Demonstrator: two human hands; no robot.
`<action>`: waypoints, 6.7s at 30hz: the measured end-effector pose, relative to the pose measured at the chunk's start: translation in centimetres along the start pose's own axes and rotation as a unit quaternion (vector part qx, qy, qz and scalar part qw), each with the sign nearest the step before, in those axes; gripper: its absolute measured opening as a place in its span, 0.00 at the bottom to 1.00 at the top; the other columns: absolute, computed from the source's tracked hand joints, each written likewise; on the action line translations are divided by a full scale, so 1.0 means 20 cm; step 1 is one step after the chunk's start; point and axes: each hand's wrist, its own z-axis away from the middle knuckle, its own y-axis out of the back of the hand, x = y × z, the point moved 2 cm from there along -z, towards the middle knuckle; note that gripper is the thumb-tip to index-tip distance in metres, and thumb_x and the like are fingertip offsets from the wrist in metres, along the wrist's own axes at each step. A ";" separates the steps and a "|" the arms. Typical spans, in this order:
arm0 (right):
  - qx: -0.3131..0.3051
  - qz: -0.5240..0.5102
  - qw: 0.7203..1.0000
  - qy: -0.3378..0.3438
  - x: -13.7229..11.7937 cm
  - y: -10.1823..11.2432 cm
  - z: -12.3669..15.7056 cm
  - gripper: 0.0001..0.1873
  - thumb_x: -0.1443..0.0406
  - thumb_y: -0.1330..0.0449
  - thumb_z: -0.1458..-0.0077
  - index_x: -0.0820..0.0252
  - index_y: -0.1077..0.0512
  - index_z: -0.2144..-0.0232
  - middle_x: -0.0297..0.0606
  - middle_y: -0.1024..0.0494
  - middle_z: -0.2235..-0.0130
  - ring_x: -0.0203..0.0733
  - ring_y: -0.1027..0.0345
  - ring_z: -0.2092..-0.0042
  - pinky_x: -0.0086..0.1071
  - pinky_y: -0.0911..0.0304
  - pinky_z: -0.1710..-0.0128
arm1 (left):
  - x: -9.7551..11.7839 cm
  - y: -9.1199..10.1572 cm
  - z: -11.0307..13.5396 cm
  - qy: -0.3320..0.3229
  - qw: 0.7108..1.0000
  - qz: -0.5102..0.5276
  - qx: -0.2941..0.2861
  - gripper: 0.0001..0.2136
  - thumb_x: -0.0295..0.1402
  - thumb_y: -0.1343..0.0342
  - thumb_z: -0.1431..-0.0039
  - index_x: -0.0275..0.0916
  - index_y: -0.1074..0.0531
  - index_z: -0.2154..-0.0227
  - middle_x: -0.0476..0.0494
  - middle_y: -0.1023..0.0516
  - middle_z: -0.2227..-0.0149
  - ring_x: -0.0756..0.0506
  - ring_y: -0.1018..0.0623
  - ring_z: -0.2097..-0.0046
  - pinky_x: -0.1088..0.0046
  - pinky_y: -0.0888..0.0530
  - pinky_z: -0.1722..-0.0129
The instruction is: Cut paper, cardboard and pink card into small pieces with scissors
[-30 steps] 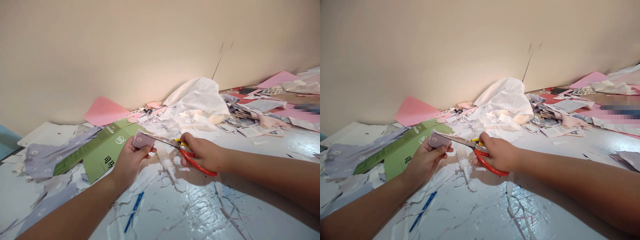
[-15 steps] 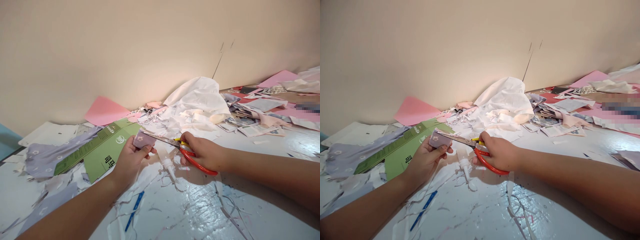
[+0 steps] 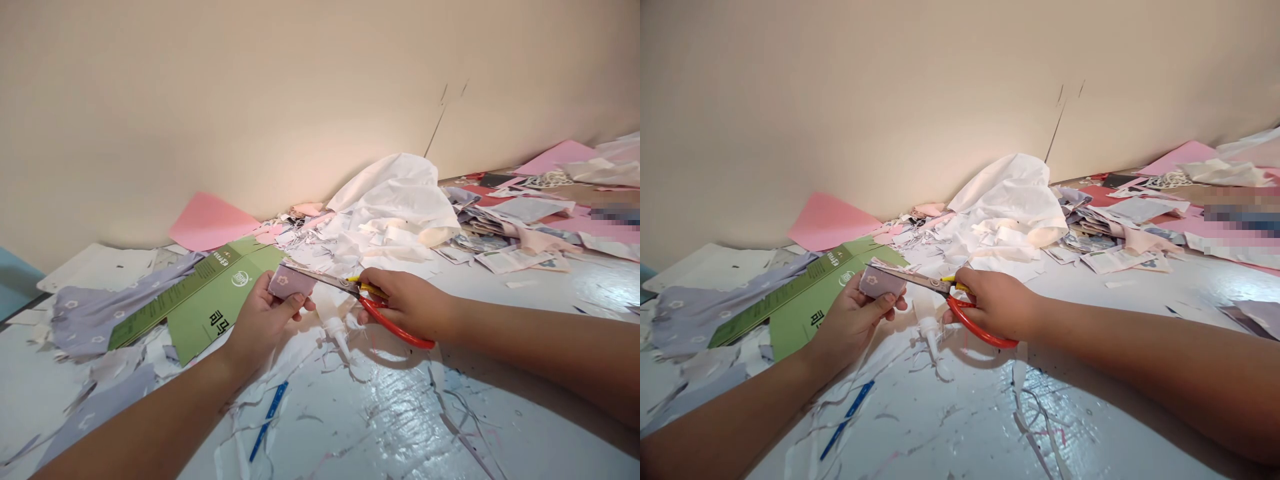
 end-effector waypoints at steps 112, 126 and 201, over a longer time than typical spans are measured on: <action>-0.025 -0.659 0.749 -0.067 -0.03 -0.16 -0.03 0.10 0.66 0.38 0.58 0.62 0.35 0.72 0.28 0.33 0.78 0.27 0.41 0.79 0.23 0.46 0.80 | 0.02 -0.05 0.10 -0.307 0.874 -0.370 -0.064 0.15 0.26 0.49 0.50 0.45 0.33 0.58 0.41 0.38 0.48 0.43 0.37 0.48 0.63 0.35 0.53; 0.131 0.011 0.987 0.095 0.01 -0.05 0.00 0.11 0.63 0.47 0.50 0.61 0.33 0.64 0.43 0.31 0.62 0.45 0.41 0.60 0.39 0.44 0.60 | 0.02 -0.04 0.05 -0.013 0.994 -0.068 0.088 0.12 0.38 0.49 0.48 0.41 0.33 0.61 0.50 0.29 0.70 0.52 0.32 0.73 0.76 0.32 0.72; 0.076 -0.584 0.807 -0.045 0.00 -0.08 -0.05 0.13 0.59 0.36 0.59 0.58 0.33 0.71 0.35 0.28 0.63 0.36 0.35 0.60 0.32 0.42 0.56 | 0.01 -0.02 0.03 0.026 0.999 0.020 0.037 0.12 0.33 0.42 0.54 0.40 0.35 0.65 0.48 0.24 0.70 0.50 0.26 0.67 0.76 0.33 0.70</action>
